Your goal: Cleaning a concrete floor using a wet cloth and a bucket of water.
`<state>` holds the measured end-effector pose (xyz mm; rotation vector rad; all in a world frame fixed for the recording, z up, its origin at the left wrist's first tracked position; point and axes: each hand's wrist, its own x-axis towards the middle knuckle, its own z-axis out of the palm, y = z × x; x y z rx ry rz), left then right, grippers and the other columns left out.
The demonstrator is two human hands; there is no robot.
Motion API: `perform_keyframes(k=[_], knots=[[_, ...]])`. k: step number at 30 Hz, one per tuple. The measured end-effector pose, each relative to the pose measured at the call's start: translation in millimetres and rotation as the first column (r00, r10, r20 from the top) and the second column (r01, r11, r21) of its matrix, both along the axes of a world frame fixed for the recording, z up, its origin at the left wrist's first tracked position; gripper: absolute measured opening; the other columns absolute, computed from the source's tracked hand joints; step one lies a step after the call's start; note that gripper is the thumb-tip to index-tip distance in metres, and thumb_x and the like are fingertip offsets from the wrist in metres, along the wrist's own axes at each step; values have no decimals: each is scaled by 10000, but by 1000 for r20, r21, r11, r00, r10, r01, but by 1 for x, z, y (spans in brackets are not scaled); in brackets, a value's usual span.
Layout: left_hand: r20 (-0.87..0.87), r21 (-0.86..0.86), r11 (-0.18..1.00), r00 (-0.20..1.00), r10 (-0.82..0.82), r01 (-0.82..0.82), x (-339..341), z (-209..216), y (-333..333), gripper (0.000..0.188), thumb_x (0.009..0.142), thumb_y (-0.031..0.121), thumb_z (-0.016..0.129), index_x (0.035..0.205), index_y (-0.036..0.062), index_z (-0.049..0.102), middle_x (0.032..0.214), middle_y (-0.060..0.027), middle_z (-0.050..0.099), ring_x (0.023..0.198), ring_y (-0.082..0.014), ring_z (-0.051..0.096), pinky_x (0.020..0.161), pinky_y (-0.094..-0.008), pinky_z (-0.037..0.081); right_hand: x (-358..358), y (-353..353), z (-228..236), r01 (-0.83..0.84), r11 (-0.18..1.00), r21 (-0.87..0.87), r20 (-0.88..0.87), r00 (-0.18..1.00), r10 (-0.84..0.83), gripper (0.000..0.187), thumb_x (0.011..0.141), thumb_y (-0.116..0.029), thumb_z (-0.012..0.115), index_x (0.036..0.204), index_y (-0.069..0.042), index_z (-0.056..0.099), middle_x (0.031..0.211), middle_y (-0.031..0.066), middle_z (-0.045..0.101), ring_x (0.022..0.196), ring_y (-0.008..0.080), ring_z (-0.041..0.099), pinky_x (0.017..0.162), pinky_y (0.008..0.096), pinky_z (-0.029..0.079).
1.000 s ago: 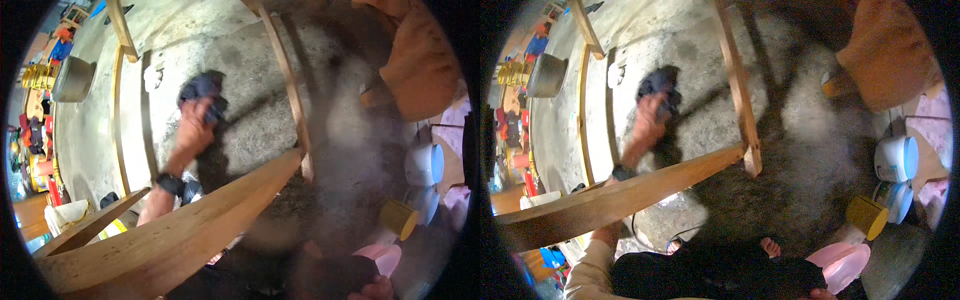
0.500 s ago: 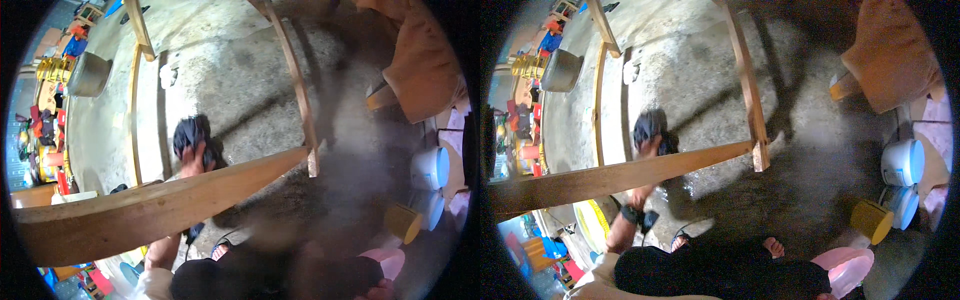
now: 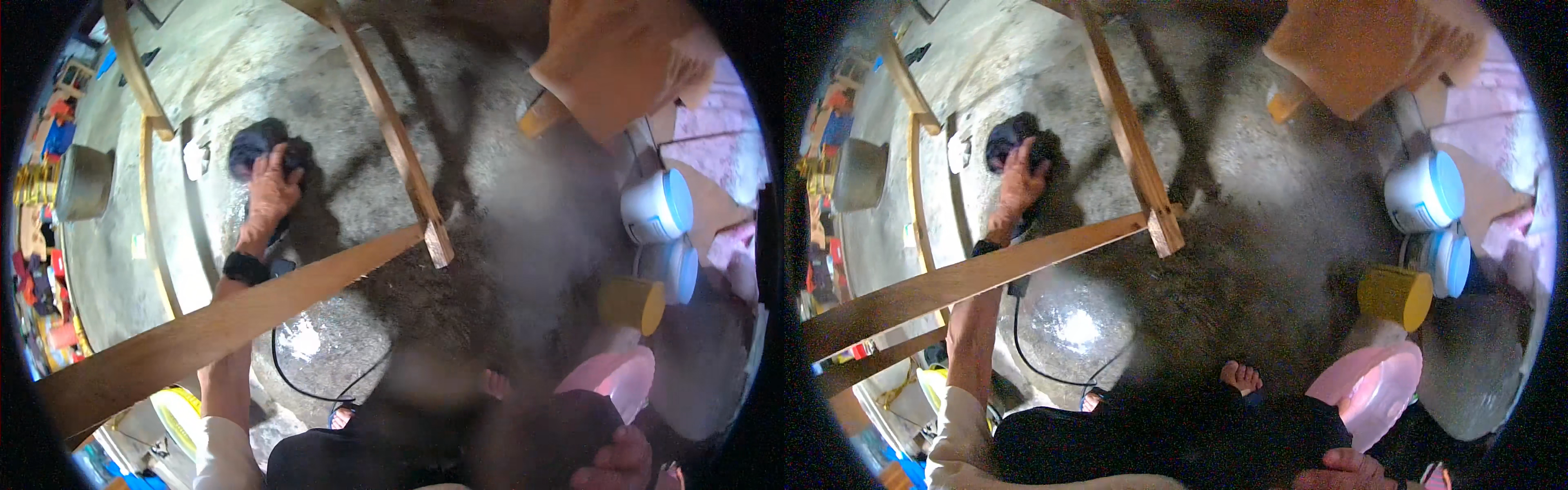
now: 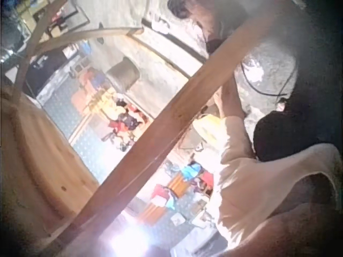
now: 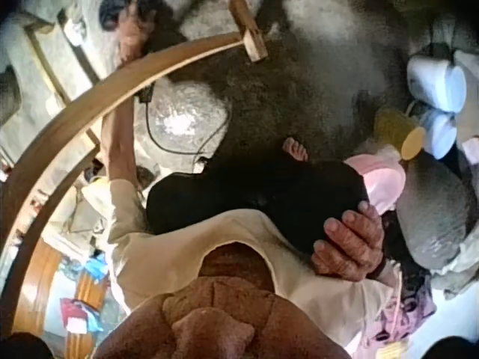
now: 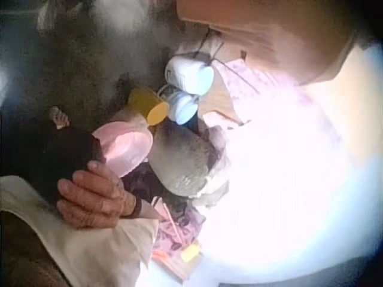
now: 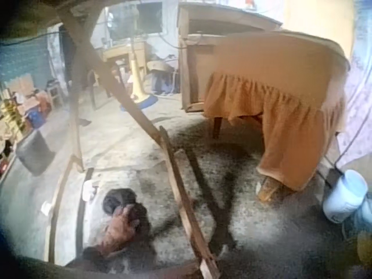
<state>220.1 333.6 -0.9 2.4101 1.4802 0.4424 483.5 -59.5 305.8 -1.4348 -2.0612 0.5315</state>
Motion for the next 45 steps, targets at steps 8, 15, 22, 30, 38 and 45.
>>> perform_keyframes(k=[8,15,22,30,38,45], knots=[[-356,-124,860,786,-505,496,20,26,-164,621,706,237,654,1275,165,416,1342,-204,329,1285,-345,261,1028,-477,268,13,-3,-14,-12,1000,13,-66,998,13,216,814,-209,550,970,-81,626,1073,137,589,1079,321,503,955,481,372],[-299,-11,781,743,-599,625,18,27,-150,674,686,244,657,1294,122,392,1318,-229,346,1241,-378,309,995,-467,309,10,-11,12,-72,994,-76,-59,996,68,190,793,-182,577,959,-109,632,1083,115,591,1089,303,493,967,469,364],[-9,-30,951,951,-309,309,64,15,-127,603,768,246,586,1288,66,342,1277,-298,333,1232,-415,286,1037,-492,228,-2,-8,5,-60,998,16,-27,998,61,185,759,-174,602,929,-111,642,1063,149,598,1058,323,512,950,471,371],[461,-553,631,831,-312,544,77,58,-210,559,786,44,607,1292,76,373,1266,-216,436,1182,-315,428,956,-395,379,10,15,9,70,941,-332,-264,951,-164,288,703,-185,644,968,-74,636,1069,178,566,898,359,556,798,459,453],[274,-376,813,891,-361,445,11,61,-195,554,776,16,554,1290,40,351,1319,-246,357,1137,-382,453,944,-391,391,29,46,-138,179,889,-421,10,981,-193,348,806,-178,588,1128,-54,543,1141,189,533,1043,333,520,877,374,427],[389,-614,475,765,-513,631,23,51,-258,476,775,98,570,1228,46,434,1296,-228,383,1074,-396,487,905,-404,413,-20,78,-228,-9,981,-192,225,973,52,557,733,-250,637,1235,-108,444,1323,174,339,1184,343,364,955,450,353]])
